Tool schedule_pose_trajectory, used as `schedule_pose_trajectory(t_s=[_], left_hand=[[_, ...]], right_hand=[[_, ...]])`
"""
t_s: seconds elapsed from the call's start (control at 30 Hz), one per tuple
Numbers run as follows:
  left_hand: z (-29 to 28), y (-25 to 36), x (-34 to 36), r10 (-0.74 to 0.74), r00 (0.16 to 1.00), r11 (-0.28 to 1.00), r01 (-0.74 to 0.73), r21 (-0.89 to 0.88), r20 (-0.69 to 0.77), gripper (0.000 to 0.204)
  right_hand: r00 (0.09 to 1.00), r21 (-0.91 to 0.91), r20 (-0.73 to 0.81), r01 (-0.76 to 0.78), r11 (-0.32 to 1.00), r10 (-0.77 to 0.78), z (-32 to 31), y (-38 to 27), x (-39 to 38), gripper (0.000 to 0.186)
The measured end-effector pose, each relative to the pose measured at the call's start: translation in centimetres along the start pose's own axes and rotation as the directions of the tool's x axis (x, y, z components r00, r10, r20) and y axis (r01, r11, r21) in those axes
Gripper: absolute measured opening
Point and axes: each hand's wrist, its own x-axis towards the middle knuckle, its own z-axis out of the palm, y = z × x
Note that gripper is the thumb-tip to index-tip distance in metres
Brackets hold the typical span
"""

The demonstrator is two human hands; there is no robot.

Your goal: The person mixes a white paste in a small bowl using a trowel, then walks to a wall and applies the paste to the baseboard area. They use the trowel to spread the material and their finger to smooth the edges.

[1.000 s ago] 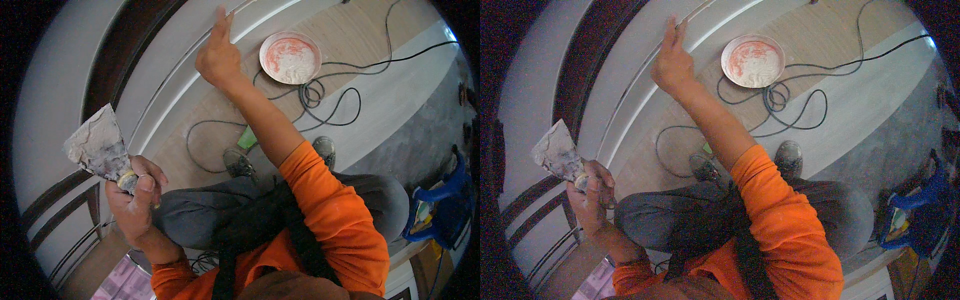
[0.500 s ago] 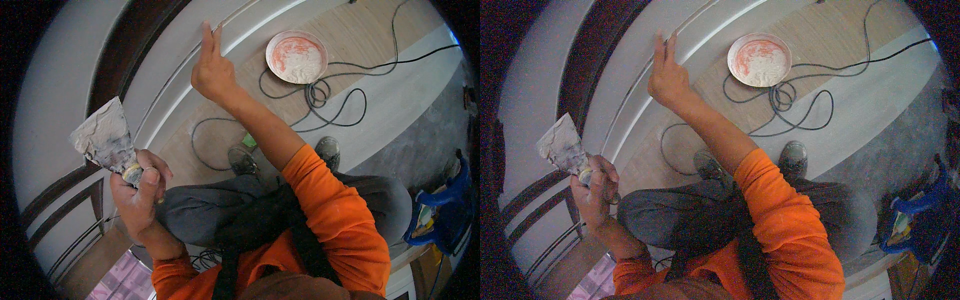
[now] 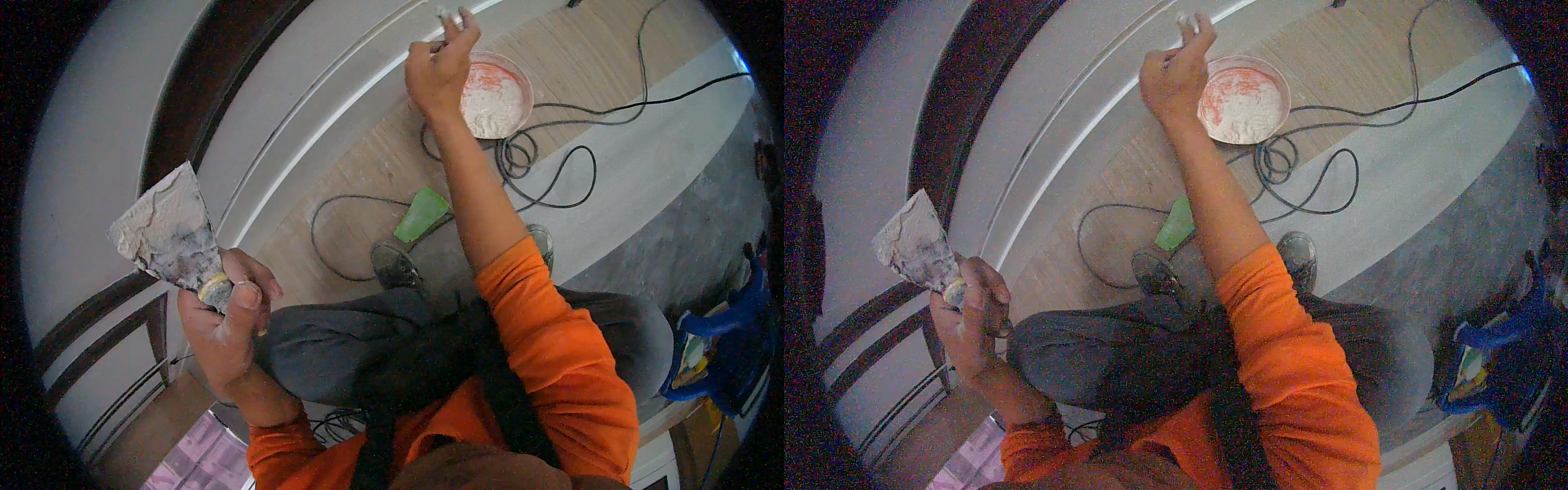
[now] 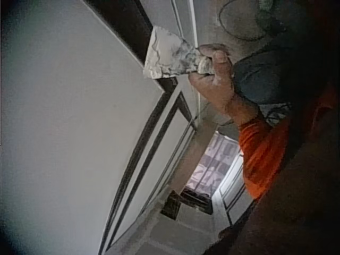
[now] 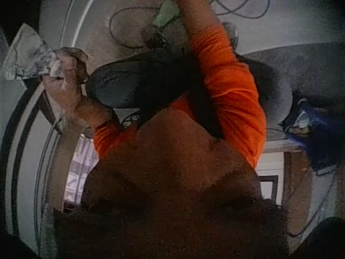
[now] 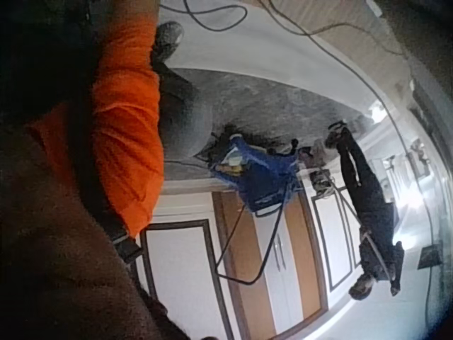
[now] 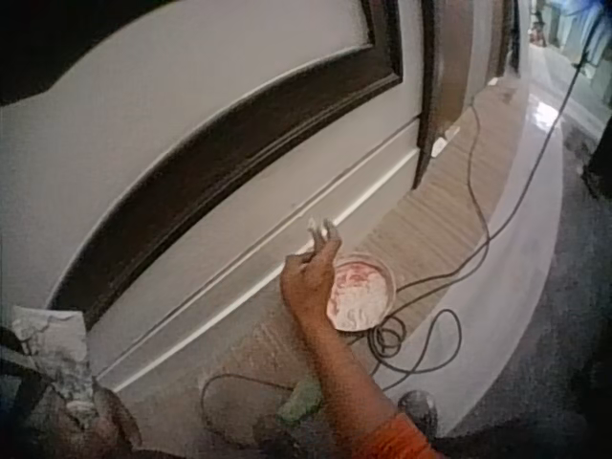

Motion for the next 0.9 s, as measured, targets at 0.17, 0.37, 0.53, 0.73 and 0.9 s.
schedule_pose_trajectory(t_s=[0.17,0.37,0.53,0.73,0.9], left_hand=[[0.2,0.2,0.4,-0.016,1.000,1.000,0.016,-0.012,0.005,0.054],[0.2,-0.2,0.5,0.011,1.000,0.999,-0.010,-0.035,0.017,0.053],[0.1,-0.5,0.8,0.029,0.999,0.999,-0.028,-0.032,0.019,0.052],[-0.2,-1.1,1.0,0.031,0.999,0.999,-0.032,-0.027,-0.018,0.055],[-0.1,-0.8,1.1,-0.030,0.999,0.999,0.029,-0.022,-0.031,0.057]], right_hand=[[0.999,0.026,-0.051,0.011,1.000,-0.010,0.2,-0.4,2.1,0.076],[0.995,0.039,0.087,-0.058,0.998,0.055,0.4,-1.7,0.8,0.075],[0.999,0.053,0.039,-0.016,0.998,0.014,1.3,-2.6,1.8,0.082],[0.940,-0.301,0.236,-0.168,0.939,0.244,1.9,-5.6,2.0,0.091],[0.985,-0.267,0.157,0.112,0.957,-0.071,3.5,-4.3,0.1,0.091]])
